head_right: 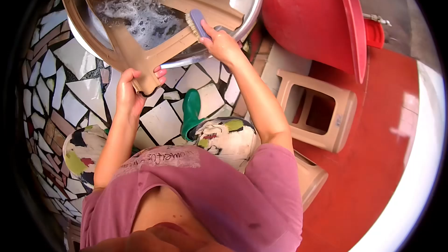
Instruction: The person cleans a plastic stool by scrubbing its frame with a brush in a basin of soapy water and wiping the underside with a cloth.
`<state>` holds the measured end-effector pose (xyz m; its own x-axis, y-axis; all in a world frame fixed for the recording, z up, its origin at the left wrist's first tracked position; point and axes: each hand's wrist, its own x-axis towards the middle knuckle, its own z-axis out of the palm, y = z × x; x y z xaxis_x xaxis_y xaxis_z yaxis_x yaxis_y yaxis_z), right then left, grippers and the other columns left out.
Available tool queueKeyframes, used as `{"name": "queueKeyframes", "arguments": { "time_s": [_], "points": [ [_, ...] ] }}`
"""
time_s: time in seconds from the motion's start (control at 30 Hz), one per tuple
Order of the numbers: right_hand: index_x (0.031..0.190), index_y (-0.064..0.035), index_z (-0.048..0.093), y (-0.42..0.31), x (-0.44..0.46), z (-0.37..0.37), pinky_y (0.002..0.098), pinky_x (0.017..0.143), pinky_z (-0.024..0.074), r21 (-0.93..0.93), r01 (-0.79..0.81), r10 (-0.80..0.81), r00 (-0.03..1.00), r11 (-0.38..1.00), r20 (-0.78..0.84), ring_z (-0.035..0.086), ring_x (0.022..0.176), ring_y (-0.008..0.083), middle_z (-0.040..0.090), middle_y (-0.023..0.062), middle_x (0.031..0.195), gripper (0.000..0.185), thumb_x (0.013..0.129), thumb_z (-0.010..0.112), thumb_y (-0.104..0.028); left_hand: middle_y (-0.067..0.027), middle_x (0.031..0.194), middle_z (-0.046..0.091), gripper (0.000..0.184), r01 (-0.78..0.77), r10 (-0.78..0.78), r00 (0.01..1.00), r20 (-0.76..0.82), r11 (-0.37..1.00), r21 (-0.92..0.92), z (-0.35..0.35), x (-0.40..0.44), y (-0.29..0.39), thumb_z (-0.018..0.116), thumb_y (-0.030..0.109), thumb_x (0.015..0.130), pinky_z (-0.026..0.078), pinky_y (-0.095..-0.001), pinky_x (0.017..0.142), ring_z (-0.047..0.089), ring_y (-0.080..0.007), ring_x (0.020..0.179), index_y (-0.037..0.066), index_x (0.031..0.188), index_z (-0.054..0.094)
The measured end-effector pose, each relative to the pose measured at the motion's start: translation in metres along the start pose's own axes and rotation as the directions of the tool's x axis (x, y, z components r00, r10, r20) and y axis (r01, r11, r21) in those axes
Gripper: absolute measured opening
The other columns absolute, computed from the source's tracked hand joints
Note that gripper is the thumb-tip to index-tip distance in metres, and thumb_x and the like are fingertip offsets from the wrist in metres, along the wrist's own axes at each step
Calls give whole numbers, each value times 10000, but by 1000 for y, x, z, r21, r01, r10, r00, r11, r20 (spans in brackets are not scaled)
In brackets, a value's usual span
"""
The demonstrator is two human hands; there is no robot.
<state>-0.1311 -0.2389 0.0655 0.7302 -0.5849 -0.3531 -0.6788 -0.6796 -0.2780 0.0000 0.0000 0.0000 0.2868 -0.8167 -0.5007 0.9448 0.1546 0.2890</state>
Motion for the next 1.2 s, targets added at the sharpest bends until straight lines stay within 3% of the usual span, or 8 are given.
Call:
{"name": "queueKeyframes", "arguments": {
  "time_s": [0.1, 0.2, 0.33, 0.57, 0.63, 0.87, 1.0, 1.2],
  "points": [
    [1439, -248, 353, -33, -16, 22, 412, 918, 442, -47, -136, 136, 991, 990, -11, 587, 1058, 381, 607, 235, 1124, 580, 907, 538, -389, -301, 1126, 552, 584, -5, 4, 999, -36, 1000, -20, -15, -28, 8, 415, 104, 762, 533, -513, 848, 599, -438, 1004, -130, 1293, 348],
    [1420, -238, 388, -74, -25, 34, 420, 928, 451, -214, -139, 184, 962, 967, 203, 590, 1062, 368, 623, 201, 1133, 545, 908, 537, -348, -235, 1098, 527, 756, -83, 83, 991, -104, 997, 3, -9, -37, 13, 404, 11, 762, 567, -467, 664, 631, -366, 829, 125, 1440, 89],
    [1396, -199, 437, -144, -70, 57, 368, 981, 417, 179, -98, 13, 905, 979, 425, 565, 1118, 352, 596, 210, 1196, 516, 908, 557, -315, -203, 1176, 496, 944, -44, 62, 971, -232, 996, 83, -14, -64, 9, 406, -6, 780, 557, -420, 608, 633, -358, 828, 190, 1474, -203],
    [1363, -182, 479, -59, -49, 41, 352, 949, 449, -94, -347, 359, 888, 933, 289, 607, 1094, 288, 605, 163, 1211, 472, 913, 583, -274, -212, 1209, 476, 917, 10, 11, 982, -190, 994, 109, -11, -69, 16, 402, 4, 783, 560, -420, 619, 631, -389, 857, 172, 1484, -165],
    [1371, -202, 471, -89, -84, 75, 384, 909, 459, 143, 28, -58, 976, 989, 208, 626, 1025, 318, 630, 200, 1126, 475, 915, 574, -286, -210, 1219, 473, 908, 19, 0, 985, -171, 994, 111, -15, -71, 14, 399, 4, 779, 556, -424, 624, 627, -386, 872, 181, 1488, -140],
    [1404, -239, 418, -34, -65, 53, 421, 912, 469, -86, -222, 237, 935, 971, 264, 610, 1040, 340, 641, 180, 1104, 519, 907, 540, -329, -186, 1221, 474, 602, -29, 72, 972, -223, 981, 190, -20, -76, 6, 416, 23, 757, 550, -469, 798, 588, -380, 995, 50, 1342, 278],
    [1414, -272, 404, -122, -95, 64, 411, 934, 461, 10, -80, 67, 893, 997, 445, 603, 1057, 330, 616, 174, 1169, 521, 912, 521, -354, -191, 1236, 471, 647, -105, 144, 963, -229, 979, 173, -19, -77, -2, 416, 9, 750, 519, -469, 874, 565, -393, 1056, 56, 1377, 260],
    [1415, -202, 405, -28, -69, 34, 397, 937, 466, -135, -315, 342, 891, 939, 298, 609, 1074, 302, 625, 171, 1164, 527, 915, 541, -296, -158, 1244, 474, 648, -56, 78, 973, -216, 993, 105, -13, -80, 4, 424, -13, 749, 479, -483, 934, 538, -333, 1091, 62, 1379, 292]
  ]
}}
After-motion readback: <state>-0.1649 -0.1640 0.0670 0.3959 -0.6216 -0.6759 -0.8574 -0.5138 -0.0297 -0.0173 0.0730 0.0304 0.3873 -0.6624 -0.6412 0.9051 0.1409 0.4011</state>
